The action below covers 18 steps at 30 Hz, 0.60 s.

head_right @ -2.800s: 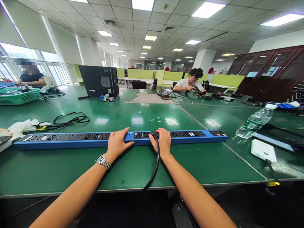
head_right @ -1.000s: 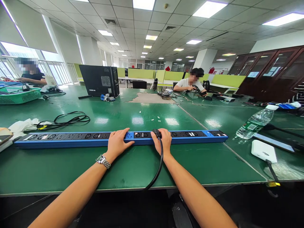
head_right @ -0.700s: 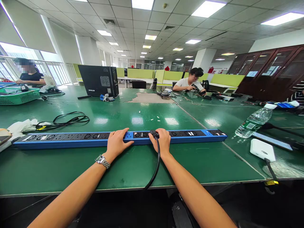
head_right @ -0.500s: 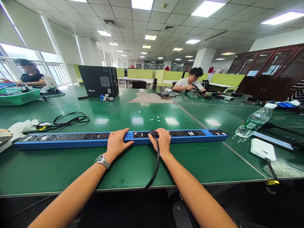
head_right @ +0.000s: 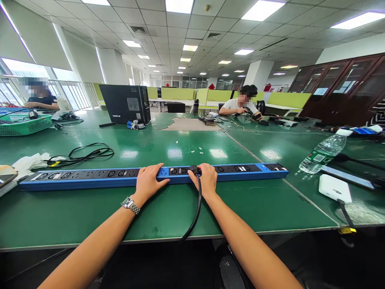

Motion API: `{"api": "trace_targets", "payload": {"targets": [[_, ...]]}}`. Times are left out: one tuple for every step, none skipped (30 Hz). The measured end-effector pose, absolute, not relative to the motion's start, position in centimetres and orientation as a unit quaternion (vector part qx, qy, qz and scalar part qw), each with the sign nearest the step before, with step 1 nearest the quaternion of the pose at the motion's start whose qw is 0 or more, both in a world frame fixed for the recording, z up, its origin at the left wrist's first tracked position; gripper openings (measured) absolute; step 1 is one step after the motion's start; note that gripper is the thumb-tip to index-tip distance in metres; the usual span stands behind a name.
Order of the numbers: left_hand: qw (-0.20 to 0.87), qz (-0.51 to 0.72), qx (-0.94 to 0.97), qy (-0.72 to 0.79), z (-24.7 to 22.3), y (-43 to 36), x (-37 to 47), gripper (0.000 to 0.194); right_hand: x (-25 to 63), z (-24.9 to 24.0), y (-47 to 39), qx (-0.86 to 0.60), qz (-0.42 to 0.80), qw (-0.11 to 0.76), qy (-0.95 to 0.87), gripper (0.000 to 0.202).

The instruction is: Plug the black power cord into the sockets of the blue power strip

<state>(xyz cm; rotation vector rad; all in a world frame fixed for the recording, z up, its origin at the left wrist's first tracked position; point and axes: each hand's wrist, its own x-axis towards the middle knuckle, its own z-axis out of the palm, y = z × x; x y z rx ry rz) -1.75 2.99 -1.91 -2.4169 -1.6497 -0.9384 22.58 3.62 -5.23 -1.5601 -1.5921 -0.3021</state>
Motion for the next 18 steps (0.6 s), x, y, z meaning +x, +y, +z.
{"api": "trace_targets", "payload": {"targets": [[0.034, -0.304, -0.786, -0.538, -1.88, 2.98, -1.73, 0.057, 22.46, -5.21, 3.56, -0.627, -0.123, 0.433, -0.636, 0.043], [0.033, -0.303, -0.786, -0.539, -1.87, 2.97, -1.72, 0.057, 22.35, -5.16, 3.50, -0.627, -0.123, 0.436, -0.634, 0.043], [0.032, -0.302, -0.786, -0.539, -1.87, 2.98, -1.71, 0.057, 22.25, -5.09, 3.46, -0.626, -0.121, 0.440, -0.632, 0.043], [0.031, -0.301, -0.786, -0.539, -1.89, 2.99, -1.71, 0.058, 22.17, -5.02, 3.42, -0.625, -0.119, 0.445, -0.630, 0.043], [0.030, -0.300, -0.787, -0.538, -1.91, 3.02, -1.71, 0.058, 22.11, -4.94, 3.39, -0.625, -0.116, 0.449, -0.628, 0.042], [0.030, -0.300, -0.787, -0.538, -1.94, 3.05, -1.71, 0.058, 22.07, -4.87, 3.37, -0.625, -0.113, 0.451, -0.626, 0.042], [0.030, -0.301, -0.788, -0.537, -1.96, 3.07, -1.72, 0.058, 22.06, -4.80, 3.37, -0.626, -0.111, 0.452, -0.626, 0.041], [0.029, -0.301, -0.788, -0.536, -1.99, 3.09, -1.72, 0.058, 22.06, -4.73, 3.36, -0.627, -0.109, 0.452, -0.625, 0.041], [0.029, -0.302, -0.788, -0.536, -2.00, 3.10, -1.73, 0.058, 22.06, -4.67, 3.37, -0.629, -0.107, 0.450, -0.625, 0.040], [0.028, -0.303, -0.787, -0.536, -2.00, 3.10, -1.73, 0.058, 22.06, -4.61, 3.37, -0.631, -0.104, 0.447, -0.625, 0.040], [0.028, -0.303, -0.787, -0.537, -2.00, 3.09, -1.73, 0.058, 22.05, -4.54, 3.38, -0.632, -0.102, 0.445, -0.627, 0.039], [0.028, -0.304, -0.787, -0.537, -1.99, 3.08, -1.74, 0.058, 22.02, -4.48, 3.39, -0.633, -0.101, 0.442, -0.628, 0.039], [0.028, -0.304, -0.786, -0.537, -1.98, 3.06, -1.74, 0.058, 21.96, -4.41, 3.40, -0.634, -0.100, 0.439, -0.629, 0.039], [0.029, -0.304, -0.786, -0.537, -1.97, 3.04, -1.75, 0.058, 21.89, -4.36, 3.40, -0.637, -0.100, 0.435, -0.629, 0.038], [0.030, -0.303, -0.787, -0.536, -1.96, 3.03, -1.75, 0.058, 21.81, -4.31, 3.39, -0.640, -0.101, 0.431, -0.628, 0.037], [0.031, -0.303, -0.788, -0.535, -1.95, 3.02, -1.76, 0.058, 21.72, -4.28, 3.38, -0.644, -0.101, 0.426, -0.627, 0.036], [0.032, -0.302, -0.789, -0.534, -1.94, 3.01, -1.76, 0.058, 21.63, -4.28, 3.36, -0.649, -0.102, 0.422, -0.625, 0.036], [0.033, -0.302, -0.789, -0.533, -1.93, 3.01, -1.76, 0.057, 21.55, -4.31, 3.34, -0.653, -0.103, 0.418, -0.623, 0.035]]}}
